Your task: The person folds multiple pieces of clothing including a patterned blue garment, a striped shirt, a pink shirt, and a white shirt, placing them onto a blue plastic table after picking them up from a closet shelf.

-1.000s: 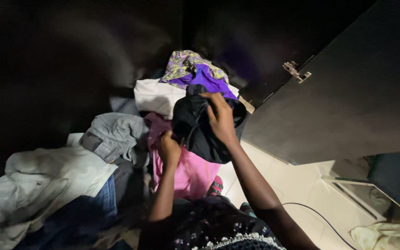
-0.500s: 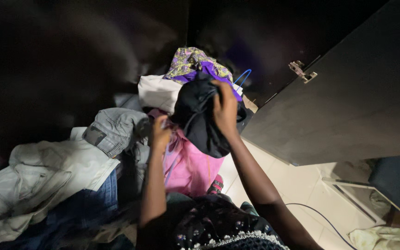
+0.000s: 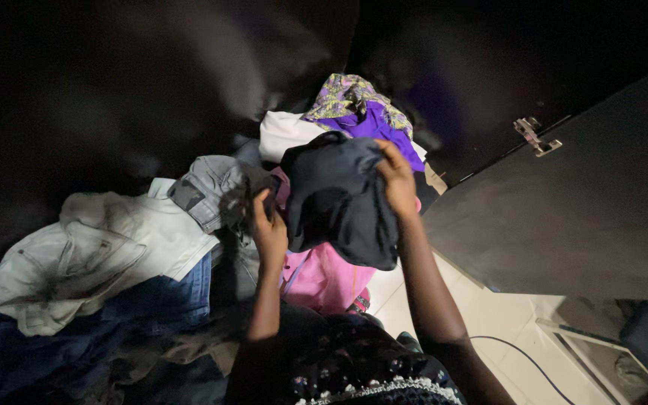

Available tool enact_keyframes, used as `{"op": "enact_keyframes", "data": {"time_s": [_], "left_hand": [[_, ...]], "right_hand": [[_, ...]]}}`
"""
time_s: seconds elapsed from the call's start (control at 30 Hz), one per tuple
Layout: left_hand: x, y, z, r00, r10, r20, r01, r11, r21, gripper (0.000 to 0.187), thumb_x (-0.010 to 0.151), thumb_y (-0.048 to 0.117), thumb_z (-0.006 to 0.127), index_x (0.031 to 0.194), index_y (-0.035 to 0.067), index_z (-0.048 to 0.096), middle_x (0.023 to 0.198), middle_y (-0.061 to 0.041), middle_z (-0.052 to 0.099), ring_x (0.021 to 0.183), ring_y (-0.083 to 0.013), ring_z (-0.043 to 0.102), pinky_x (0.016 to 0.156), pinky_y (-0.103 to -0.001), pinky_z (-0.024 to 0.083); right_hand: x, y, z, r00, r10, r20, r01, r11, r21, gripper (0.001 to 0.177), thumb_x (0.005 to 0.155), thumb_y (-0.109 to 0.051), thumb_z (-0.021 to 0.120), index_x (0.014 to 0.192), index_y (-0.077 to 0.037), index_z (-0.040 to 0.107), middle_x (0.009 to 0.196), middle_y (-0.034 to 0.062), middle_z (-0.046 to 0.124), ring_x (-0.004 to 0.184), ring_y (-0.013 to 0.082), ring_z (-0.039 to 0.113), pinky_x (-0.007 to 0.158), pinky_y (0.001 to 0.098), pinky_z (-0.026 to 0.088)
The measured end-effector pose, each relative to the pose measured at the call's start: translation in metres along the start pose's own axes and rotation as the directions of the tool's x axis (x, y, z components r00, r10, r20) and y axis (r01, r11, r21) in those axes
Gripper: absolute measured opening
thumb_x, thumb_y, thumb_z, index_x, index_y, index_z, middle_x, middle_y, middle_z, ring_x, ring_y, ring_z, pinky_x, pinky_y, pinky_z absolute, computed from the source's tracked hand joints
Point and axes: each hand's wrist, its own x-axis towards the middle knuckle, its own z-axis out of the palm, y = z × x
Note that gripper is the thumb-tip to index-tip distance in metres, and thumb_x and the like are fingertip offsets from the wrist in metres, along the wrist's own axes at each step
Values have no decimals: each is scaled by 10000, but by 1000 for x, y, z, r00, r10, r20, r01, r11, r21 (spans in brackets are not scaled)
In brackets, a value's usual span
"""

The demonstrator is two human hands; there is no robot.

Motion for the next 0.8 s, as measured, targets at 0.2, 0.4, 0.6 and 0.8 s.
{"op": "enact_keyframes", "data": {"time_s": [0.2, 0.4, 0.6, 0.8], "left_hand": [[-4, -34, 17, 859, -247, 448, 501, 583, -639, 528, 1036, 425, 458, 1436, 87, 531, 1384, -90, 585, 1264, -254, 568, 1076, -422, 425], [-21, -39, 50, 687, -218, 693, 696, 474, -540, 723, 974, 664, 379, 1533, 209, 442, 1551, -11, 500, 1340, -210, 517, 1064, -405, 388], [-84, -87, 144, 561, -124, 818, 602, 740, -300, 689, 1004, 502, 522, 1556, 104, 416, 1583, -87, 466, 1440, -229, 422, 1177, -413, 336], [-126, -30, 159, 503, 86, 860, 600, 681, -419, 667, 978, 181, 595, 1576, 9, 355, 1599, -134, 443, 1458, -236, 418, 1208, -367, 304]], "right_hand": [[2, 28, -39, 999, 41, -33, -27, 941, 338, 431, 938, -13, 524, 1360, -17, 609, 1256, 33, 657, 1161, 147, 598, 1052, 283, 432], [-84, 10, -51, 993, 118, -26, -88, 856, 509, 426, 956, -87, 530, 1373, -28, 590, 1282, 59, 652, 1164, 176, 608, 1041, 308, 453], [-130, -3, -53, 986, 161, -32, -126, 866, 484, 432, 974, -162, 535, 1386, -39, 570, 1308, 85, 646, 1166, 205, 619, 1030, 333, 475], [-168, -2, -90, 896, 246, -369, -88, 914, 397, 449, 992, -237, 541, 1399, -50, 550, 1334, 111, 640, 1168, 233, 630, 1019, 359, 497]]}}
